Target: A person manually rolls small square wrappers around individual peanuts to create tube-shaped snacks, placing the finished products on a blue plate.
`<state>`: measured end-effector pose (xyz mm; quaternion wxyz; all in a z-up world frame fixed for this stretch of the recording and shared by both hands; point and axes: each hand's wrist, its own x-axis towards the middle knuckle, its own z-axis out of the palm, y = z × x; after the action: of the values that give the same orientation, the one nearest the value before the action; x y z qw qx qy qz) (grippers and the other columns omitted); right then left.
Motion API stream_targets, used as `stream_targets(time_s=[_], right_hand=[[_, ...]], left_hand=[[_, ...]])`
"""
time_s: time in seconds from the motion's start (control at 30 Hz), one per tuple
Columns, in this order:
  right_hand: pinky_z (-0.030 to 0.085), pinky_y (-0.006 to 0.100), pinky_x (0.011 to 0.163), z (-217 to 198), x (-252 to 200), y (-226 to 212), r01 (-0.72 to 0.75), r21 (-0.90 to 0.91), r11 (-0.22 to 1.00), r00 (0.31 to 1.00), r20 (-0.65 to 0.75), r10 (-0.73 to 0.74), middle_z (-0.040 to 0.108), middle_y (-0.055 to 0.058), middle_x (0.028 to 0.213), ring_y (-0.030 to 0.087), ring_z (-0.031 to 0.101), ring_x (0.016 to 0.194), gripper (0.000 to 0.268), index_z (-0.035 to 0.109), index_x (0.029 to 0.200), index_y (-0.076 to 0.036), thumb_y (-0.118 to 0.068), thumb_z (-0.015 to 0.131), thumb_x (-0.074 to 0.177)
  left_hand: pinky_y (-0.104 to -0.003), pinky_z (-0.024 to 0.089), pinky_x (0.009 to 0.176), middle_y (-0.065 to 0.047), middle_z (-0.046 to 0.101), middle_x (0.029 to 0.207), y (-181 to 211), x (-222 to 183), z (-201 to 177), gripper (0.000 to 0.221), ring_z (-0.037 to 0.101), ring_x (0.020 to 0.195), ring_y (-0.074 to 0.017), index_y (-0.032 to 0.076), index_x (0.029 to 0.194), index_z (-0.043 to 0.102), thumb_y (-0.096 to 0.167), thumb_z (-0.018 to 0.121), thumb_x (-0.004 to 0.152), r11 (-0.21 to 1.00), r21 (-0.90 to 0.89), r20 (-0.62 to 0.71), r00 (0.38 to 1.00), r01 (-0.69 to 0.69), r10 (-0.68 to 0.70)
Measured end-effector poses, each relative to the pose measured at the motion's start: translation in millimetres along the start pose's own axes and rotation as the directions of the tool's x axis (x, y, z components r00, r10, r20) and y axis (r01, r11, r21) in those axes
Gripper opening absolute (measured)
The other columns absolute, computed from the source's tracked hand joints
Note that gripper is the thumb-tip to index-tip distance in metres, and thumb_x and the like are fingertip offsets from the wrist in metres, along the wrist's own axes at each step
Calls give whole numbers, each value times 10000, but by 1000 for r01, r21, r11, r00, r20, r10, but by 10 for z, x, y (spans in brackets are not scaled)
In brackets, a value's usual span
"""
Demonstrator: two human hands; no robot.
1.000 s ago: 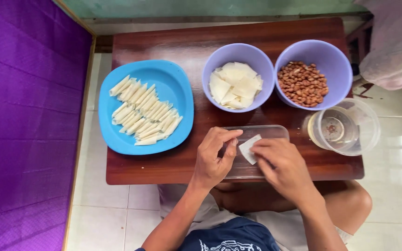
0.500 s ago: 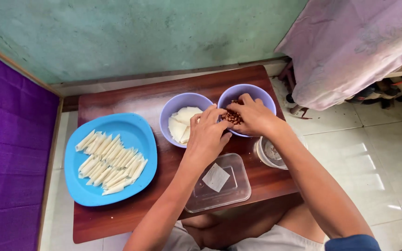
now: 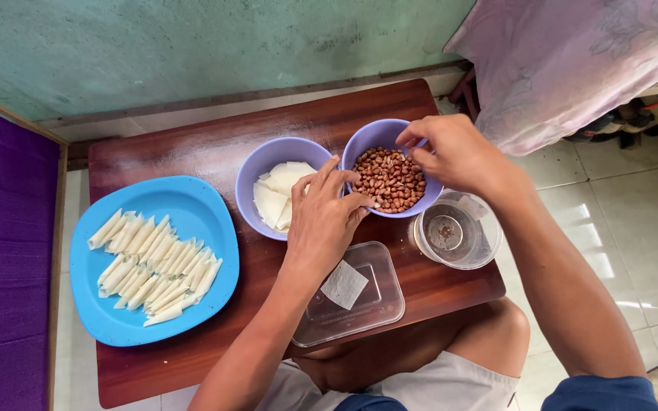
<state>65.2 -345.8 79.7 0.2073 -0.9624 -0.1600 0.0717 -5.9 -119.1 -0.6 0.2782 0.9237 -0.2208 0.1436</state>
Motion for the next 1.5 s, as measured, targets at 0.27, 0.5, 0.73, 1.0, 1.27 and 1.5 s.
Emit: stream_targets(time_s=[0.27, 0.5, 0.73, 1.0, 1.27, 1.5], right_hand=[[578, 563, 814, 131, -129, -98, 69, -134, 989, 988, 149, -49, 747, 170, 990, 428, 712, 979, 177, 759, 1003, -110, -135, 691, 842], [593, 550, 792, 422, -9, 97, 95, -169, 981, 993, 90, -81, 734, 127, 939, 407, 723, 920, 149, 771, 997, -148, -174, 662, 899], [572, 545, 738, 84, -439, -238, 159, 43, 986, 981, -118, -153, 741, 158, 893, 396, 722, 891, 162, 754, 1085, -124, -185, 618, 1023], [592, 361, 662, 506, -1082, -586, 284, 270, 920, 921, -345, -183, 744, 38, 823, 201, 739, 716, 88, 783, 1006, -125, -138, 698, 989], [605, 382, 690, 1179, -1481, -854, 309, 436, 845, 932, -317, -177, 764, 102, 904, 262, 749, 742, 114, 781, 1030, -35, -40, 674, 992], [592, 387, 736, 1513, -1622, -789, 350, 318, 881, 881, -430, -195, 763, 82, 932, 288, 737, 818, 62, 780, 1011, -44, -58, 727, 983]], left_hand=[[-506, 300, 1105, 19, 629, 1191, 1, 16, -12, 103, 439, 1436, -253, 269, 902, 778, 233, 822, 816, 1000, 2, -12, 1000, -6, 6], [-508, 291, 1111, 14, 630, 1179, 26, 1, -52, 93, 433, 1434, -248, 259, 901, 778, 221, 816, 825, 1000, -29, -3, 1000, 5, -5], [-521, 296, 1106, 5, 631, 1185, 13, 21, -70, 109, 435, 1429, -265, 240, 914, 781, 212, 825, 818, 1000, -21, 3, 1000, -8, 8], [-467, 336, 1097, 36, 597, 1264, 237, -234, -495, 202, 492, 1385, -246, 251, 1143, 722, 231, 744, 943, 988, -135, -88, 994, -80, 68], [-302, 501, 861, 80, 662, 1052, 72, -1190, -418, 50, 645, 1046, -158, 193, 999, 728, 167, 720, 957, 945, -326, -6, 1000, -8, 6], [-340, 447, 900, 65, 623, 1169, -40, -1538, -76, 150, 536, 1245, -193, 221, 1067, 737, 267, 745, 924, 972, -233, 20, 999, 35, -31]])
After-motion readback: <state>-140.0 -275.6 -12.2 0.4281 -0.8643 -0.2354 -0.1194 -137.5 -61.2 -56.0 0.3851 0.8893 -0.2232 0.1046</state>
